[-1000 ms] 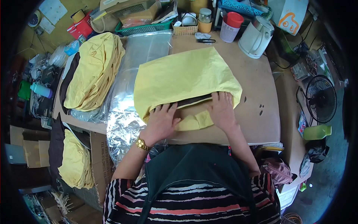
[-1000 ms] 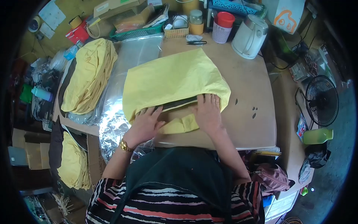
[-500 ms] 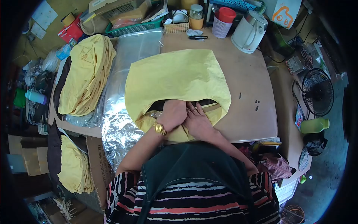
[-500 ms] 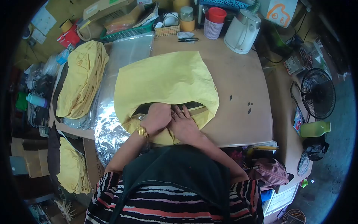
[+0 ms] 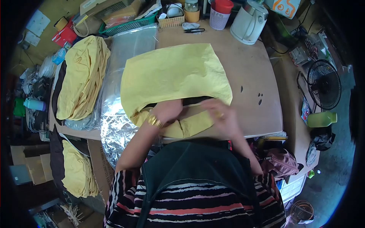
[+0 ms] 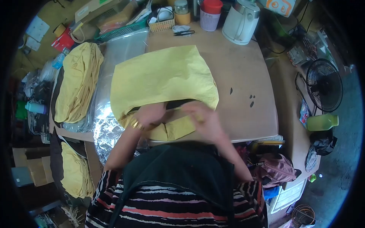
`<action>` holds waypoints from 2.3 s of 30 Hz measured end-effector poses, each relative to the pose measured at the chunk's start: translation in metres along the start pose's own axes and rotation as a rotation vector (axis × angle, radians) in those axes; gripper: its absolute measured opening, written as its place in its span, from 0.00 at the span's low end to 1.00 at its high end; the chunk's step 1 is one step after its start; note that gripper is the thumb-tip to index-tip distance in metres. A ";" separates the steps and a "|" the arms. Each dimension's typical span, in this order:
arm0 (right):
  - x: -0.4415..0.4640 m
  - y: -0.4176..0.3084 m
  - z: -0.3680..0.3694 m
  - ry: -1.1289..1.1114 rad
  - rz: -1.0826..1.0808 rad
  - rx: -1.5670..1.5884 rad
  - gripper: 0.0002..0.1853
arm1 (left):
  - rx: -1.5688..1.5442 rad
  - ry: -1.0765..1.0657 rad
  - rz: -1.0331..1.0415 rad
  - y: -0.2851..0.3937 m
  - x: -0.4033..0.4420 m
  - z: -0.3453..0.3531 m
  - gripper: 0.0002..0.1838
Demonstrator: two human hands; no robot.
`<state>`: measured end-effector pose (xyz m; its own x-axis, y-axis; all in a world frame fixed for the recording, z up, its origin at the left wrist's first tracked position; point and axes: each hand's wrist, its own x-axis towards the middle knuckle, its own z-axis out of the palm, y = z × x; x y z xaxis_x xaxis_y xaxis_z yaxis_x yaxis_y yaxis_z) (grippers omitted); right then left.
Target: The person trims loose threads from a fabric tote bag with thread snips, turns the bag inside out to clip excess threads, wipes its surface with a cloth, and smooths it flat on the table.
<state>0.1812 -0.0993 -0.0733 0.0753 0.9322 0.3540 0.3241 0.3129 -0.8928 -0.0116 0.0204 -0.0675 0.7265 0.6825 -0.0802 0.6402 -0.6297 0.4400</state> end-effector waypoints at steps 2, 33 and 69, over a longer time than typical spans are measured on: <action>-0.014 0.004 -0.042 0.228 0.147 0.024 0.09 | -0.194 0.019 -0.052 0.008 -0.024 0.000 0.16; -0.041 -0.035 -0.007 -0.071 -0.039 -0.370 0.06 | -0.159 0.361 -0.556 -0.062 -0.122 -0.036 0.19; -0.002 -0.021 0.054 0.035 0.250 0.093 0.07 | -1.921 0.144 -0.109 0.001 -0.095 0.050 0.07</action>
<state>0.1236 -0.0982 -0.0705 0.1747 0.9763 0.1274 0.2033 0.0909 -0.9749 -0.0679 -0.0634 -0.1040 0.6212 0.7687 -0.1525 -0.4888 0.5322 0.6913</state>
